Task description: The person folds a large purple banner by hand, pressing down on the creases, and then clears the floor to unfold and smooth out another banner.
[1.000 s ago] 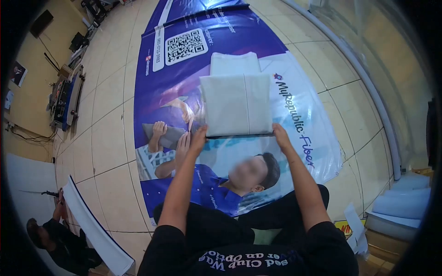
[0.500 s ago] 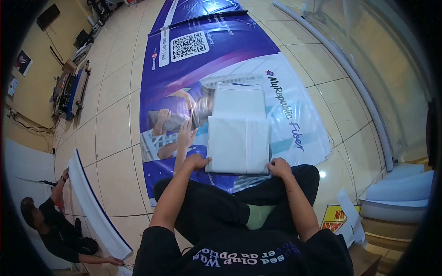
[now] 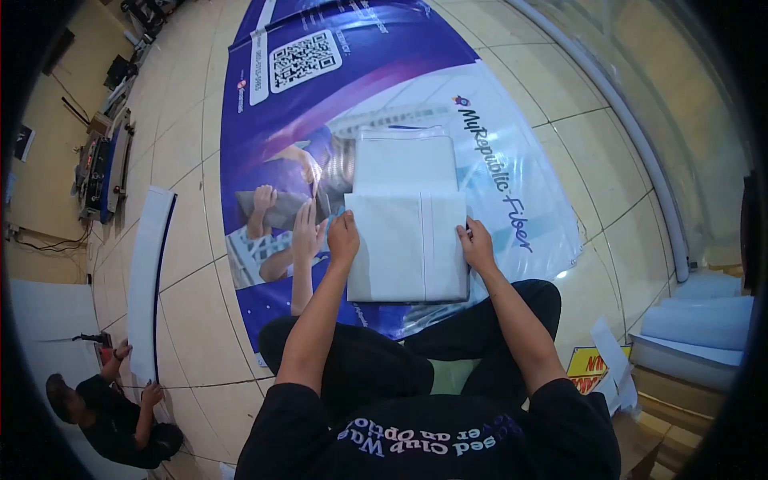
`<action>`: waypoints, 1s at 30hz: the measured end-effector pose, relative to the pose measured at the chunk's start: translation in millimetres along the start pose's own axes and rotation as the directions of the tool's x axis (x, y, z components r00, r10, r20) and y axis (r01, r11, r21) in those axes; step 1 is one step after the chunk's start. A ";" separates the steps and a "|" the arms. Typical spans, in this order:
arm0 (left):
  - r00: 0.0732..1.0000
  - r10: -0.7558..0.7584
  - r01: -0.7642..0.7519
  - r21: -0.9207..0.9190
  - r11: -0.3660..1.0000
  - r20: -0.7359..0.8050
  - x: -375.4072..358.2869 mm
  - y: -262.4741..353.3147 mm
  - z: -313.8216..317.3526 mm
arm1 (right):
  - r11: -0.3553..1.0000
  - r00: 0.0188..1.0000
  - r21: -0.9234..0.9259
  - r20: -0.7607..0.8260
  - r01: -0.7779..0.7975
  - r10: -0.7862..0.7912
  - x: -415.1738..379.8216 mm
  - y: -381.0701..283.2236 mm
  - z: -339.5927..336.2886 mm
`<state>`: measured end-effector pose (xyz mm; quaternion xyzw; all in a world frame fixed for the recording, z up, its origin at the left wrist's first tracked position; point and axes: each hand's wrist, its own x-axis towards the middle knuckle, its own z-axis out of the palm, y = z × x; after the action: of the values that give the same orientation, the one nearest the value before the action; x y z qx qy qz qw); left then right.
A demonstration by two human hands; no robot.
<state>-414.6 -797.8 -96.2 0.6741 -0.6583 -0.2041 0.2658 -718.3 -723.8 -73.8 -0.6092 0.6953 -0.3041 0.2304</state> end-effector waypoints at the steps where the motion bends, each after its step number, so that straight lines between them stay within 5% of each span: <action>1: 0.987 0.051 -0.063 -0.071 0.995 -0.150 -0.4 5.1 -2.7 | 0.997 0.999 0.076 -0.048 0.014 -0.010 -0.9 -10.8 -5.8; 3: 0.979 0.087 -0.095 -0.036 0.995 -0.182 1.1 15.2 -8.0 | 0.988 0.997 0.157 -0.079 0.008 0.004 -1.3 -9.9 0.6; 5: 0.988 0.046 -0.045 0.012 0.999 -0.149 1.5 8.5 5.0 | 0.987 0.997 -0.149 -0.055 -0.065 0.058 3.4 -1.0 12.9; 8: 0.969 0.049 -0.039 0.045 0.998 -0.243 6.8 5.6 24.2 | 0.963 0.994 -0.261 -0.098 -0.064 0.040 2.9 -0.9 21.5; 12: 0.955 0.101 -0.097 0.030 0.995 -0.280 4.6 -0.9 21.8 | 0.968 0.996 -0.234 -0.008 -0.089 0.090 0.5 -0.7 15.2; 14: 0.983 0.174 -0.182 0.199 0.963 0.058 10.8 1.9 -7.7 | 0.959 0.976 -0.193 -0.021 0.208 -0.216 12.9 8.8 9.1; 15: 0.984 0.170 -0.177 0.206 0.962 0.053 17.6 -7.1 -16.8 | 0.959 0.975 -0.187 -0.019 0.215 -0.222 23.0 14.0 0.4; 17: 0.853 0.519 -0.518 0.215 0.828 0.056 30.5 -27.4 -33.6 | 0.671 0.830 -0.511 0.463 0.537 -0.312 41.4 18.6 -25.5; 18: 0.851 0.522 -0.522 0.219 0.825 0.059 40.9 -29.7 -42.6 | 0.675 0.832 -0.509 0.458 0.534 -0.313 47.5 10.8 -35.7; 20: 0.561 0.576 -0.821 0.307 0.482 0.595 53.6 -23.5 -61.4 | 0.566 0.658 -0.447 0.713 0.693 -0.242 54.2 -4.2 -55.7; 21: 0.558 0.575 -0.822 0.303 0.482 0.598 56.3 -15.5 -64.5 | 0.517 0.610 -0.435 0.757 0.737 -0.233 64.6 -5.9 -57.5; 23: 0.477 0.570 -0.803 0.068 0.592 0.669 65.7 -1.3 -64.5 | 0.577 0.604 -0.374 0.747 0.726 -0.277 77.6 0.8 -49.2; 26: 0.428 0.560 -0.789 -0.009 0.614 0.710 78.5 -10.2 -57.3 | 0.616 0.598 -0.344 0.755 0.709 -0.268 77.0 9.8 -34.6; 30: 0.456 0.579 -0.714 -0.111 0.692 0.676 89.8 -11.2 -60.8 | 0.767 0.673 -0.220 0.657 0.603 -0.341 92.7 19.9 -34.4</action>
<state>-363.3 -881.9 -49.3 0.2734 -0.9290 -0.2494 0.0050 -770.2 -809.0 -58.8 -0.8684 0.4513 0.0041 0.2053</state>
